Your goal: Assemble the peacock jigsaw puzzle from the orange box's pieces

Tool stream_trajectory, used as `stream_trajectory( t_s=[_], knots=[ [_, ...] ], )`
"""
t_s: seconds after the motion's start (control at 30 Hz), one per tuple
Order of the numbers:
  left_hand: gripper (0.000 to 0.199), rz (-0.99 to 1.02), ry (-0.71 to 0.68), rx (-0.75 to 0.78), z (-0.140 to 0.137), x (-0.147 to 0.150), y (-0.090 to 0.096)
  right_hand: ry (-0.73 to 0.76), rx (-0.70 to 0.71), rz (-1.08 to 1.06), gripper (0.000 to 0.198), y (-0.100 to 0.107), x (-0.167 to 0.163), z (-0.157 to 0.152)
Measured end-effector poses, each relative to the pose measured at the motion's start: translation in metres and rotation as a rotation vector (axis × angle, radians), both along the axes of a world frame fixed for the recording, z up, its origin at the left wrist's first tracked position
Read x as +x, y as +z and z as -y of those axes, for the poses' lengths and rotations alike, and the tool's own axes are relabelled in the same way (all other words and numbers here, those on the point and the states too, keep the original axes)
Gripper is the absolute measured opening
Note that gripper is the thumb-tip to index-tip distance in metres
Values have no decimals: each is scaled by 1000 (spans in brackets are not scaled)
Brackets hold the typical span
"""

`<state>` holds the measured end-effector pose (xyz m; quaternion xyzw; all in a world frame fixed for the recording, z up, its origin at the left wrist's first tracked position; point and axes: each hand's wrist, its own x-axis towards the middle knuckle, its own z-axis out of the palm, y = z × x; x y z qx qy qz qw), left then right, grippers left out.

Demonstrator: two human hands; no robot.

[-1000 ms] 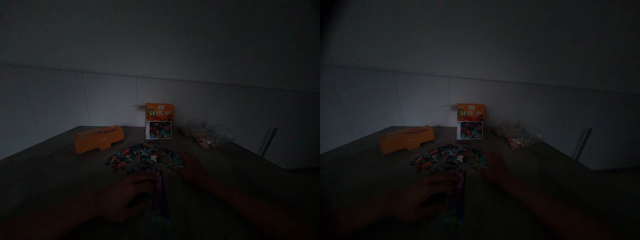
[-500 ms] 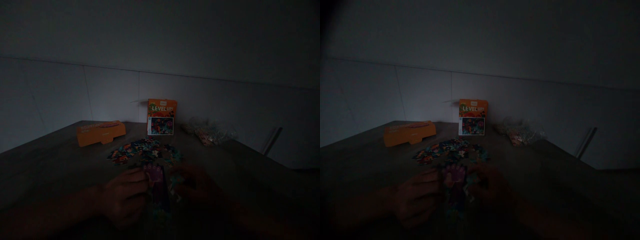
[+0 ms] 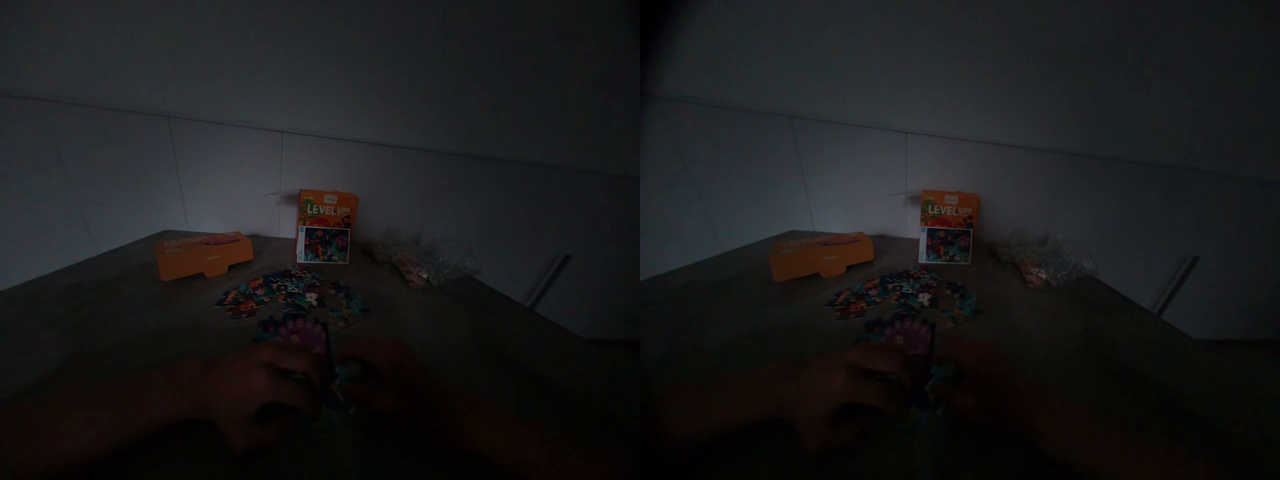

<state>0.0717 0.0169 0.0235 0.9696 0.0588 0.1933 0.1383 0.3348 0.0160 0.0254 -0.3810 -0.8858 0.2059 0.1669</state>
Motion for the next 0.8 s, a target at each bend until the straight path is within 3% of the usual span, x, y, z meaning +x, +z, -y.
stream_trajectory(
  t_s=[0.17, 0.3, 0.57, 0.63, 0.8],
  knots=[
    [35, -4, 18, 86, 2, 0, -2, -195, 155, 38, 28, -3, 21, -40],
    [35, 38, 53, 200, 0, -1, -5, -371, 162, -2, 28, -6, 31, -67],
    [26, 88, 165, 153, -1, 3, -3, -326, 101, -251, 27, -9, 20, -53],
    [27, 63, 172, 104, -1, 3, -3, -326, 106, -244, 27, -9, 20, -51],
    [30, 54, 189, 53, -2, 2, -4, -395, 266, -82, 26, -12, 35, -70]
  ],
)
